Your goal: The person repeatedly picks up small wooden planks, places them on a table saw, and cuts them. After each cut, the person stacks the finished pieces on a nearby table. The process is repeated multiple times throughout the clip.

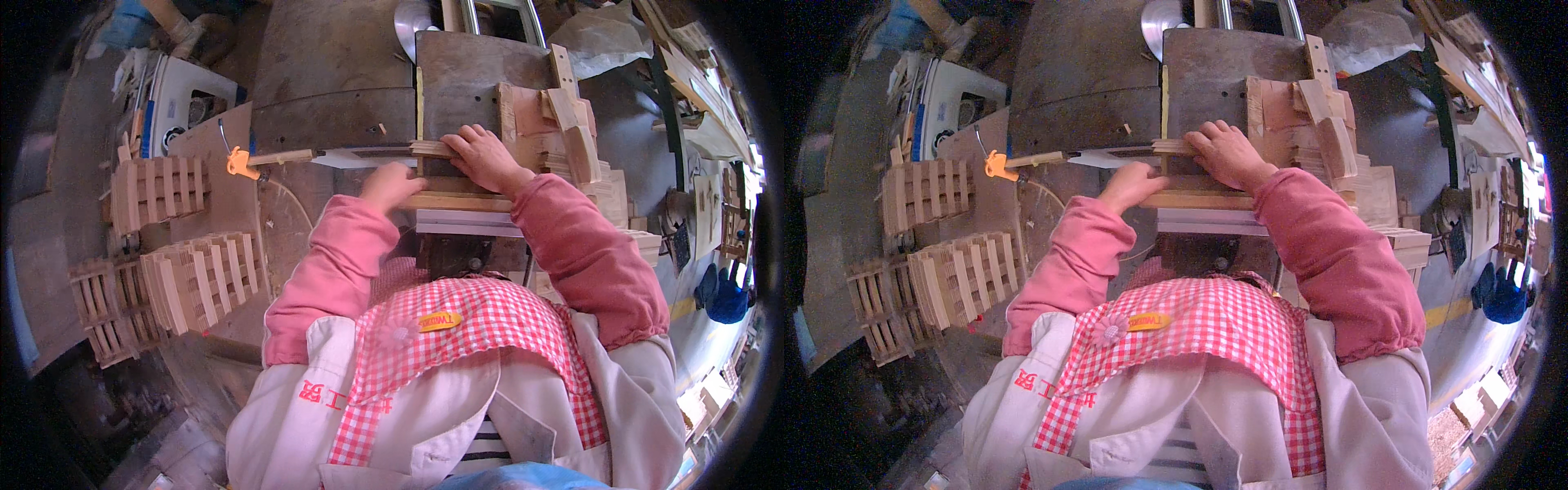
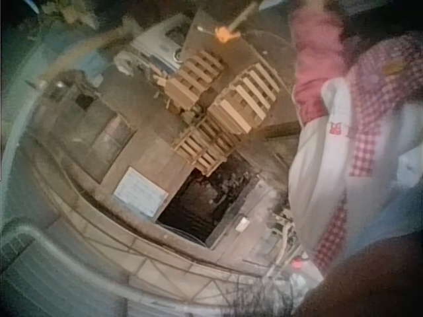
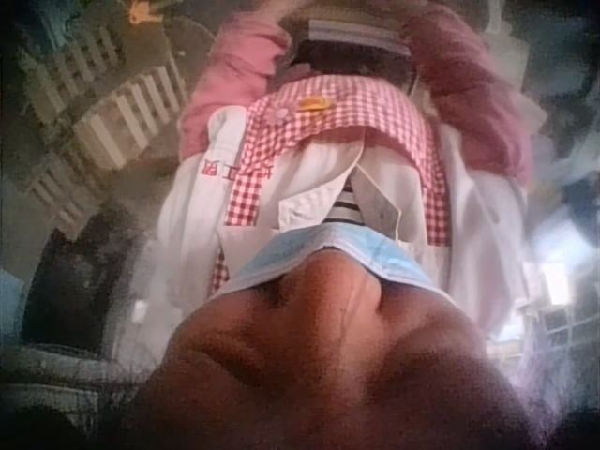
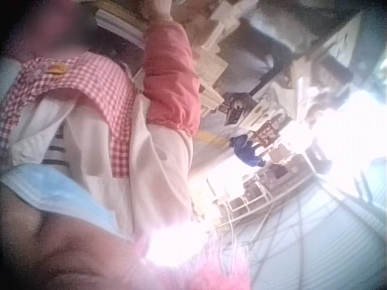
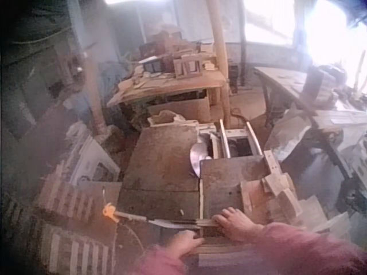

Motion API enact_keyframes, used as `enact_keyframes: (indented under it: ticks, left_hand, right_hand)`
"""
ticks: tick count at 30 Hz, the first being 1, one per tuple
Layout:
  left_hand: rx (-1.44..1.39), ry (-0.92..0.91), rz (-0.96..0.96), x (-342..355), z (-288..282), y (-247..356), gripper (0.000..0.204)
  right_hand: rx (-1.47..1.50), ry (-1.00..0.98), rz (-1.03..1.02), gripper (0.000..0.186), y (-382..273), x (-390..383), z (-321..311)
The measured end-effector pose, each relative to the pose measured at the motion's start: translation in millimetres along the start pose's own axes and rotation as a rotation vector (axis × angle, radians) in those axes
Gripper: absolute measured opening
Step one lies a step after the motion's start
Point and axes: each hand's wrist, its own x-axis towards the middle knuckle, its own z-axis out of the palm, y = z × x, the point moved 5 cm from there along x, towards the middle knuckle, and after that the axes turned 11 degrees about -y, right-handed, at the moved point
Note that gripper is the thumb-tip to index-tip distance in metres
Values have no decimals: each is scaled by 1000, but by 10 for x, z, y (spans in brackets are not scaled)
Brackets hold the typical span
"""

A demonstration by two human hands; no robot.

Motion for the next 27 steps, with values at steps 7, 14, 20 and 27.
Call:
enact_keyframes:
  ticks: [7, 14, 20, 27]
  left_hand:
    - [182, 464, 62, -171, -158, 74, 32]
    - [-1021, 617, 386, -17, -95, -126, 55]
    - [-1280, 517, 492, 241, 109, 75, 55]
    - [-609, 518, 446, -128, -191, 76, 36]
  right_hand:
    - [49, 30, -13, 48, -1, -27, -13]
    - [25, 22, -31, 54, -3, -38, -61]
    - [32, 15, 19, 42, 133, -170, -44]
    - [506, -79, -101, 30, 54, -104, -233]
